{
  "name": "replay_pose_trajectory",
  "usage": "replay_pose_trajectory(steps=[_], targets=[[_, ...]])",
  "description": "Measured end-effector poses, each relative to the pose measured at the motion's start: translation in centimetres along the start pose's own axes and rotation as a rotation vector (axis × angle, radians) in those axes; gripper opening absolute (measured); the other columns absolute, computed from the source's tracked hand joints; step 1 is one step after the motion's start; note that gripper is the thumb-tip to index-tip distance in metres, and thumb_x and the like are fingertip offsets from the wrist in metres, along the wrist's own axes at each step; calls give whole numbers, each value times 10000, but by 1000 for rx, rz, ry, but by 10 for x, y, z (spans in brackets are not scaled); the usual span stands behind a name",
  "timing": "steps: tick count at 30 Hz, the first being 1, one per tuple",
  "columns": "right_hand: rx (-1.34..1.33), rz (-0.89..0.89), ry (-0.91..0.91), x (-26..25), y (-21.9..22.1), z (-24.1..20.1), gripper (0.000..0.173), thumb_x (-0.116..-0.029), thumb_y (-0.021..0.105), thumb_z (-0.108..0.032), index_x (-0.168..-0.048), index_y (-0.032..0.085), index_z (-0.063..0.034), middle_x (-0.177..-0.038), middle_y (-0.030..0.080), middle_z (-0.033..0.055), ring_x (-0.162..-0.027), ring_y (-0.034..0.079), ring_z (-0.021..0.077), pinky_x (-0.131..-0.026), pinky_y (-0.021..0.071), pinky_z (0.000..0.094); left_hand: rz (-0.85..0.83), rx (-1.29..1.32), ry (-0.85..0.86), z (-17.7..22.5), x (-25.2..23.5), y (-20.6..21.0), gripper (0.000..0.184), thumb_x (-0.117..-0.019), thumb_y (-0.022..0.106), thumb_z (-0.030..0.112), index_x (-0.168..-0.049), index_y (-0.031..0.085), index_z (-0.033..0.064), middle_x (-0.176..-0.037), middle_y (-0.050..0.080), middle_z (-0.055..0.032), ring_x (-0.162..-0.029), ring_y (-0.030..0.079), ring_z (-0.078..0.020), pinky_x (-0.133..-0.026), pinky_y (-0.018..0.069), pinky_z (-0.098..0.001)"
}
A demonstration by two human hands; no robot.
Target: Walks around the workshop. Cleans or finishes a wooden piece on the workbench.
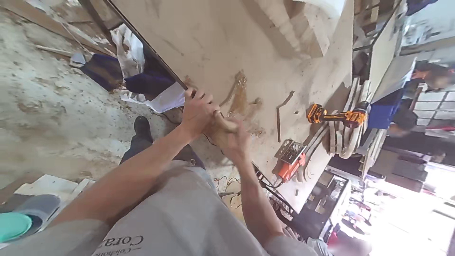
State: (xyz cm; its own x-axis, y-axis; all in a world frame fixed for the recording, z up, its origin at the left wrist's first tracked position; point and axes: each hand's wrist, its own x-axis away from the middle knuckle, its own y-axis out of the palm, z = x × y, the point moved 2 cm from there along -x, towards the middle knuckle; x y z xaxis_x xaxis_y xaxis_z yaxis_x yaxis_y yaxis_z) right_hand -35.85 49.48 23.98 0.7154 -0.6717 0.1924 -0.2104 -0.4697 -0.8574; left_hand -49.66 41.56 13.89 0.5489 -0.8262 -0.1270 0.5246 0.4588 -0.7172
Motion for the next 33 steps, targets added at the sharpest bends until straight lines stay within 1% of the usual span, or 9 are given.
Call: replay_pose_trajectory(steps=[3,5,8,11,15,20,25,29,33], targets=[[71,177,68,-19,-66,13,418,-912,603,-162,-1306,621,-22,-929,732,82,-780,711,147,-706,604,397,55,26,53,-9,13,-5,219,-1009,584,244,-1079,772,155,-980,682,-112,-1041,626,-344,-1100,341,-605],[257,247,25,-44,-87,24,405,-897,656,-218,-1275,688,-77,-1003,751,105,-869,726,233,-751,578,507,95,4,56,0,30,-14,268,-1007,564,216,-1199,738,147,-983,679,-143,-1007,643,-360,-1061,393,-605],[458,122,-74,-78,-59,28,433,-918,667,-234,-1338,672,-129,-1220,686,152,-1071,673,333,-855,548,567,-88,7,33,34,60,-15,364,-987,561,212,-1311,676,93,-1018,700,-195,-990,668,-407,-919,489,-607],[522,-129,31,-92,-9,26,601,-953,609,-259,-1515,475,-95,-1275,637,246,-1118,646,431,-866,534,638,-323,51,64,46,87,3,409,-965,562,206,-1342,642,70,-1084,725,-196,-1027,692,-407,-887,521,-576],[525,-187,42,-64,33,10,637,-943,570,-243,-1551,448,-98,-1269,638,207,-1130,643,388,-879,542,582,-467,113,-50,-2,116,-4,377,-981,562,178,-1335,662,96,-1134,724,-203,-1092,679,-412,-962,499,-596],[562,-183,16,-21,52,-2,589,-952,540,-216,-1520,497,-69,-1211,661,206,-1091,658,361,-874,555,508,-401,96,-262,-63,137,-33,358,-959,585,129,-1296,701,105,-1080,732,-212,-1033,697,-425,-882,527,-616],[214,-231,-31,34,44,-40,505,-896,568,-100,-1395,643,-80,-1121,705,162,-946,708,281,-786,596,480,-363,109,-388,-101,159,-50,355,-996,520,147,-1304,690,101,-1096,709,-252,-1021,682,-477,-841,508,-686],[452,2,73,-38,-15,-33,540,-983,523,-207,-1511,511,-93,-1281,636,218,-1076,663,363,-853,545,572,-352,99,-645,-142,192,-67,409,-1024,502,219,-1399,619,104,-1266,598,-347,-1060,628,-569,-804,481,-762],[531,-162,125,-53,48,-13,618,-992,510,-246,-1570,384,-68,-1326,608,242,-1181,619,422,-878,542,603,-319,48,-800,-185,217,-84,469,-1031,540,254,-1469,540,89,-1420,481,-378,-1205,533,-623,-876,427,-814]])
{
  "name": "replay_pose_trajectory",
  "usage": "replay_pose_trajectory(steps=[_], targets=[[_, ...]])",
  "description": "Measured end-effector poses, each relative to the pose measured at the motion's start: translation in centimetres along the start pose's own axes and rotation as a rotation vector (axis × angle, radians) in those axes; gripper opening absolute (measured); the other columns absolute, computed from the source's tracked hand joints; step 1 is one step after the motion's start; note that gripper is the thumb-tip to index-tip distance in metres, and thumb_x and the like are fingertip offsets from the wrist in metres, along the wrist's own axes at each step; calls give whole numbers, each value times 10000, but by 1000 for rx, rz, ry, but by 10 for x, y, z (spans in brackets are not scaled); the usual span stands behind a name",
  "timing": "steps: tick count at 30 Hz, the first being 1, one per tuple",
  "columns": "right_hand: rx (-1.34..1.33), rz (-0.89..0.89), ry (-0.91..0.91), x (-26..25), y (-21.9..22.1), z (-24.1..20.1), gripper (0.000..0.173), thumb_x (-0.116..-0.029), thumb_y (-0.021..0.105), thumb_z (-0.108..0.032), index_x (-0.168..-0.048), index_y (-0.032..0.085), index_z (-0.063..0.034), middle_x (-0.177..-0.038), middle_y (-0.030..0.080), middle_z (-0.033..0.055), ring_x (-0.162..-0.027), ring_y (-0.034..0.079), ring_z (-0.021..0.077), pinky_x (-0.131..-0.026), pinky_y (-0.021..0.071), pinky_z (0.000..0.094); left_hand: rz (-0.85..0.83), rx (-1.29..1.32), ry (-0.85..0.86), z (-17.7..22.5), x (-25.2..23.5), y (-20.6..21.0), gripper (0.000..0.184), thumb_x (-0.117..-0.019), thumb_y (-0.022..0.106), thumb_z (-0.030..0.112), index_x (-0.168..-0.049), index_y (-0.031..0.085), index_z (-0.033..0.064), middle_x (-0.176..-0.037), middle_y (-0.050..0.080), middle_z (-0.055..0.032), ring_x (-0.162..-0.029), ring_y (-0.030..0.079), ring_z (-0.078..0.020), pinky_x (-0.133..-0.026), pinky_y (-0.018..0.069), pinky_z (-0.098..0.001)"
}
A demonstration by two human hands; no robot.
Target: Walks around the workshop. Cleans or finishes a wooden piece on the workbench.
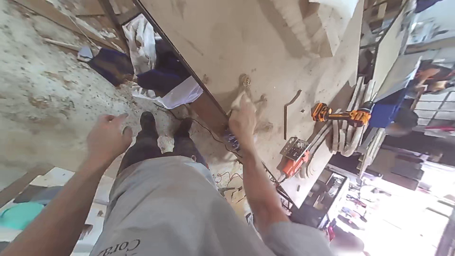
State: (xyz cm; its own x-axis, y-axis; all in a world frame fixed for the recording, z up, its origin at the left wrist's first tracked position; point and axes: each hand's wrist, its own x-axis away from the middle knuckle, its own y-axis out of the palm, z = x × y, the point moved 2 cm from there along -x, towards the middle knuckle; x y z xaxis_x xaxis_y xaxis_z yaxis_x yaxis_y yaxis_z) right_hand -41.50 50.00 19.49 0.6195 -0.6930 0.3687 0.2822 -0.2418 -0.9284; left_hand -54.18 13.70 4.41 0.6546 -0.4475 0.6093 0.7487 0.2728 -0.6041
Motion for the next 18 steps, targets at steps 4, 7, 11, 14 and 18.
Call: replay_pose_trajectory(steps=[4,7,11,14,18], targets=[[-296,-230,-57,78,16,-35,493,-973,507,-137,-1460,578,-109,-1252,680,169,-1109,677,324,-914,559,538,28,26,-106,-36,6,-14,475,-1031,539,249,-1474,535,81,-1424,462,-398,-1232,505,-626,-916,399,-808],[-408,-1,-83,75,-22,-26,486,-940,560,-97,-1423,613,-103,-1142,717,158,-935,718,273,-803,595,496,40,45,-142,-54,2,-17,455,-1024,531,226,-1455,559,85,-1414,475,-386,-1232,521,-587,-942,418,-768],[-148,145,17,-7,-53,15,513,-1018,519,-266,-1513,480,-135,-1262,627,211,-1121,635,393,-846,536,602,-28,11,-189,-81,6,-11,446,-1032,524,242,-1454,567,105,-1432,503,-337,-1269,527,-543,-999,417,-737],[-68,32,-45,0,-3,-7,570,-1018,469,-249,-1562,408,-88,-1370,594,245,-1257,581,422,-989,486,616,-100,11,-203,-103,13,-1,436,-1029,522,208,-1439,578,72,-1370,577,-319,-1274,532,-544,-1013,387,-763],[-436,-174,-89,88,17,-35,449,-968,528,-140,-1402,644,-158,-1232,699,126,-1110,679,286,-923,560,523,-134,227,-398,-142,32,16,427,-1045,513,191,-1445,553,45,-1326,602,-319,-1171,618,-489,-973,461,-709]])
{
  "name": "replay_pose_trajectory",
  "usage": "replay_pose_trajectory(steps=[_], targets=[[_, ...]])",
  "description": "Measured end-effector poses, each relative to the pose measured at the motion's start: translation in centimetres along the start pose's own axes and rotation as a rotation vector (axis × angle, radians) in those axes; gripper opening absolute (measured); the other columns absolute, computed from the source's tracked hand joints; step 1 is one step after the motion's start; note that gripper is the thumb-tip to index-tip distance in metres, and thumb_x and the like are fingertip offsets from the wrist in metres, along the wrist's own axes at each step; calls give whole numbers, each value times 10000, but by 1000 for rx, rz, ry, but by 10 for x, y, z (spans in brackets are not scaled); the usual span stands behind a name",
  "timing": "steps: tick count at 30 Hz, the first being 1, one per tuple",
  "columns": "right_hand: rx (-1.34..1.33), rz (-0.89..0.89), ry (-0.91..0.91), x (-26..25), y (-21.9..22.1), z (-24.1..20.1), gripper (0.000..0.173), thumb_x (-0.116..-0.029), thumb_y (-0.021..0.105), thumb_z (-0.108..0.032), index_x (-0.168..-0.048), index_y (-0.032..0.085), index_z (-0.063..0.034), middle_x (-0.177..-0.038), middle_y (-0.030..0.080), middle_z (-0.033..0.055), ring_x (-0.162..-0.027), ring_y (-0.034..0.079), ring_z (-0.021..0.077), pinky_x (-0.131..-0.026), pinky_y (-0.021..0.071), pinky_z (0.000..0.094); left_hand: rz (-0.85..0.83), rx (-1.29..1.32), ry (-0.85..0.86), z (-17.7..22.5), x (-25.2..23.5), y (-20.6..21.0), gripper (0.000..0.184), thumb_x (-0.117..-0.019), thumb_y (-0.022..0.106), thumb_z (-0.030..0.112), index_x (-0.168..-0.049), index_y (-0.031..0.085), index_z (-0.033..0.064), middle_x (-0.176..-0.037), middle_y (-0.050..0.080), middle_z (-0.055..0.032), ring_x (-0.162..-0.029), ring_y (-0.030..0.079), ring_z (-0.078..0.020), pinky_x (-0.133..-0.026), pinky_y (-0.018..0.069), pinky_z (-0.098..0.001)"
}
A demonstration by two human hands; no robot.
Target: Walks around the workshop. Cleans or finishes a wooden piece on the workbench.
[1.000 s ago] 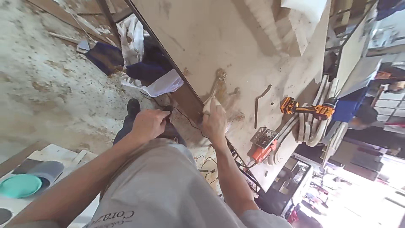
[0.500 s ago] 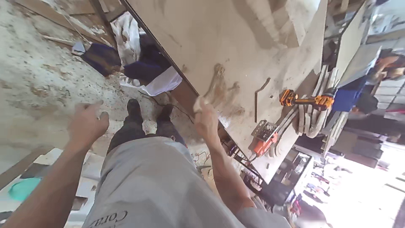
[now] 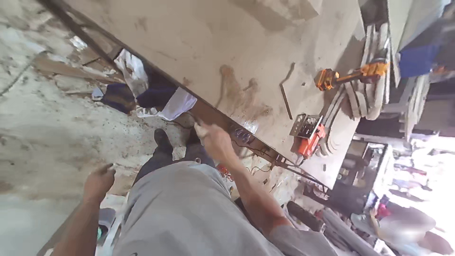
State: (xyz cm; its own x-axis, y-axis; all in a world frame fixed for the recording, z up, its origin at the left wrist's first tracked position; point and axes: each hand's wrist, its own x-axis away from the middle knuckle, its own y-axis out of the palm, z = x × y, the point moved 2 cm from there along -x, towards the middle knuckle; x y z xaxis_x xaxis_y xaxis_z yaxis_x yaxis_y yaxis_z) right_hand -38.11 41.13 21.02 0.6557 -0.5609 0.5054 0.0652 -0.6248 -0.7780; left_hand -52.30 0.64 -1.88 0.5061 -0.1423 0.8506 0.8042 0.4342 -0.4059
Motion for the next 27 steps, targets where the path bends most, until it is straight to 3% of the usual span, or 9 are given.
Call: replay_pose_trajectory(steps=[3,5,7,10,14,18,21,25,27], targets=[[-90,315,12,6,-74,26,410,-928,619,-125,-1333,661,-82,-1140,703,170,-974,701,304,-818,582,534,2,168,-163,-31,6,9,451,-1057,482,167,-1488,491,34,-1358,556,-328,-1064,618,-431,-907,485,-616],[66,431,135,-28,-142,69,485,-1005,543,-229,-1479,541,-126,-1264,646,204,-1083,664,365,-861,549,587,15,188,-229,-49,14,6,461,-1061,475,170,-1499,471,28,-1386,537,-321,-1077,611,-412,-919,486,-598],[200,448,184,-86,-172,111,499,-1025,478,-251,-1507,524,-131,-1341,613,215,-1228,603,386,-975,504,591,38,187,-268,-53,17,5,452,-1070,461,169,-1496,462,19,-1383,530,-316,-1072,599,-395,-915,481,-586],[370,348,140,-111,-112,132,533,-983,502,-211,-1500,495,-81,-1379,598,219,-1287,568,401,-1010,491,584,52,135,-294,-49,29,4,451,-1072,459,175,-1502,472,40,-1405,531,-308,-1101,615,-403,-927,490,-586],[339,226,-35,-18,-28,98,564,-959,540,-161,-1518,505,-86,-1408,597,216,-1288,566,408,-1017,459,591,77,206,-260,-40,27,10,454,-1070,451,182,-1503,476,46,-1436,518,-301,-1122,618,-413,-939,492,-597],[-19,175,-40,40,-77,97,405,-923,527,-97,-1272,729,-120,-1072,729,147,-968,706,304,-831,569,536,18,238,-233,-18,24,28,447,-1083,427,195,-1506,461,56,-1443,498,-277,-1069,611,-349,-910,495,-540],[142,418,187,15,-142,143,460,-990,539,-139,-1447,596,-137,-1206,671,214,-1039,673,386,-831,544,609,18,250,-234,-12,21,40,445,-1081,440,196,-1505,464,61,-1440,510,-263,-1049,620,-330,-901,500,-527],[182,199,249,19,-81,174,442,-991,538,-167,-1417,567,-54,-1173,669,256,-1106,653,431,-922,517,616,-21,233,-247,-9,13,44,455,-1085,458,212,-1514,459,63,-1455,507,-274,-1105,627,-374,-924,503,-552],[-45,117,170,69,-52,160,332,-968,500,-125,-1215,698,-22,-1067,721,192,-1030,692,334,-903,537,540,-23,251,-243,-9,13,43,456,-1085,449,212,-1518,450,72,-1450,503,-262,-1074,627,-349,-906,507,-535]])
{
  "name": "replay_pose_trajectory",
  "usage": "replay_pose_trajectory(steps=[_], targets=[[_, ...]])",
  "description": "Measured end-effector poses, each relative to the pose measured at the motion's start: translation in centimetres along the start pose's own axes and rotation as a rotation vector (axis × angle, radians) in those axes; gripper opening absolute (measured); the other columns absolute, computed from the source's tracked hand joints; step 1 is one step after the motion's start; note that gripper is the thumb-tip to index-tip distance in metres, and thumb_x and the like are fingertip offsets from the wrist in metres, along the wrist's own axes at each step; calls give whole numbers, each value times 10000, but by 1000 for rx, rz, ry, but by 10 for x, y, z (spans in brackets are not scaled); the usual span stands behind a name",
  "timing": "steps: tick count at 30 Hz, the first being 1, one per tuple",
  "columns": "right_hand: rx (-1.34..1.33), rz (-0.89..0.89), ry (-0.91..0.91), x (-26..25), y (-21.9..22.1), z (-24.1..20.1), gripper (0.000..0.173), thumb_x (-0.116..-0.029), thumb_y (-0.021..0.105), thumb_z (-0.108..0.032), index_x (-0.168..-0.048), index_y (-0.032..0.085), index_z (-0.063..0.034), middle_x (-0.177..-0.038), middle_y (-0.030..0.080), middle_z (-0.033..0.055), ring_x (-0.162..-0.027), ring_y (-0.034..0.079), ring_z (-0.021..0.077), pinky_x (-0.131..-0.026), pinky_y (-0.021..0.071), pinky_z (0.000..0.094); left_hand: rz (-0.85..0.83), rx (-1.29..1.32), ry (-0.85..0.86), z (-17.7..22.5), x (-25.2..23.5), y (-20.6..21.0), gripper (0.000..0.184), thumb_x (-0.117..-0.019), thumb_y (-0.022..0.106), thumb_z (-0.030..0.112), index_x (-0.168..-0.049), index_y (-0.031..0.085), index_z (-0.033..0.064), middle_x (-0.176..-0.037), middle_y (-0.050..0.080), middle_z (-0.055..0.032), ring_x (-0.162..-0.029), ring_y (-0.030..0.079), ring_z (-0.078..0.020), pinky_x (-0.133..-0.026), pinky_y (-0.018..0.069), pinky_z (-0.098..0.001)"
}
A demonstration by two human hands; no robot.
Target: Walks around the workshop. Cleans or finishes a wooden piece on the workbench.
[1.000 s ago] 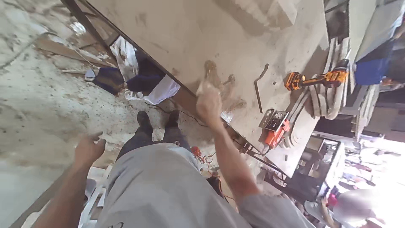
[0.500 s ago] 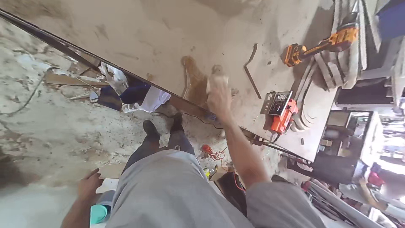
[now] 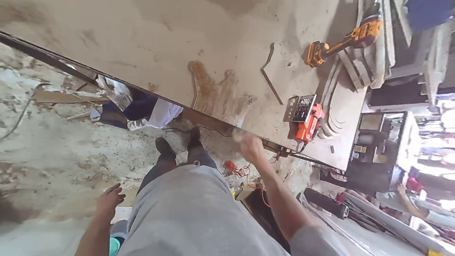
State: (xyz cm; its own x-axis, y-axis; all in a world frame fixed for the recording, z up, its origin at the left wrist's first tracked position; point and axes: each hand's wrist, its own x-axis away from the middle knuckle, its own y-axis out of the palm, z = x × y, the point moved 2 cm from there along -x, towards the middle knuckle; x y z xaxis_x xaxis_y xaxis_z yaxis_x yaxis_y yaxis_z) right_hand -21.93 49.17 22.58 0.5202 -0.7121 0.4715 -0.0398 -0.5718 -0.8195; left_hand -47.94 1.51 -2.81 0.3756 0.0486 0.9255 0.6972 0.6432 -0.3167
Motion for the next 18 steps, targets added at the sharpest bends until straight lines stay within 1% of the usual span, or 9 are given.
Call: replay_pose_trajectory(steps=[2,4,7,8,11,13,15,16,18], targets=[[-221,4,22,38,-8,1,299,-935,510,-103,-1106,744,-31,-1008,741,120,-932,709,226,-846,573,467,4,-29,11,1,0,-6,440,-1083,452,203,-1501,469,66,-1422,525,-256,-1029,633,-325,-888,511,-522],[-191,216,131,32,-46,6,269,-950,558,-131,-1133,727,-29,-956,735,140,-861,713,260,-784,575,519,-27,-83,7,2,-8,-9,443,-1084,452,199,-1502,463,51,-1420,524,-272,-1067,627,-354,-907,504,-544],[13,377,196,-32,-82,8,420,-1044,488,-278,-1416,619,-134,-1201,693,175,-1068,677,353,-885,529,615,-35,-138,-10,7,-18,-18,452,-1084,460,220,-1500,468,45,-1431,527,-277,-1154,617,-391,-950,498,-565],[88,353,227,-57,-78,4,436,-1041,478,-297,-1425,605,-137,-1246,673,187,-1134,655,375,-927,513,627,-33,-144,-10,11,-22,-23,455,-1084,460,234,-1499,469,46,-1437,526,-272,-1167,616,-391,-959,498,-565],[201,170,166,-64,-32,-27,288,-967,555,-258,-1060,715,-37,-1035,706,234,-987,685,433,-802,513,663,-54,-170,26,28,-25,-36,454,-1088,453,236,-1505,459,57,-1453,518,-256,-1164,616,-370,-961,494,-552],[7,-4,9,-16,0,-50,204,-974,583,-198,-980,727,-54,-890,705,163,-857,692,340,-756,536,576,-36,-143,91,52,-22,-44,463,-1089,458,240,-1521,448,75,-1430,530,-251,-1096,633,-341,-930,506,-526],[-462,-115,2,32,41,-45,186,-882,551,-113,-930,722,-58,-801,675,39,-738,643,147,-692,539,391,-21,-70,118,60,-13,-51,520,-1083,478,268,-1565,366,108,-1415,537,-254,-1073,648,-344,-905,526,-520],[-687,-81,109,43,66,-33,205,-849,529,-90,-910,720,-48,-774,674,8,-699,633,95,-660,535,336,-27,-45,107,61,-9,-52,589,-1076,485,299,-1606,270,162,-1419,543,-241,-1095,650,-351,-898,533,-529],[-1106,94,462,35,120,4,201,-907,506,-46,-1020,658,22,-821,680,82,-709,662,153,-639,568,353,-47,-29,57,52,-8,-56,753,-1051,496,448,-1655,79,280,-1499,519,-215,-1245,593,-399,-952,482,-600]])
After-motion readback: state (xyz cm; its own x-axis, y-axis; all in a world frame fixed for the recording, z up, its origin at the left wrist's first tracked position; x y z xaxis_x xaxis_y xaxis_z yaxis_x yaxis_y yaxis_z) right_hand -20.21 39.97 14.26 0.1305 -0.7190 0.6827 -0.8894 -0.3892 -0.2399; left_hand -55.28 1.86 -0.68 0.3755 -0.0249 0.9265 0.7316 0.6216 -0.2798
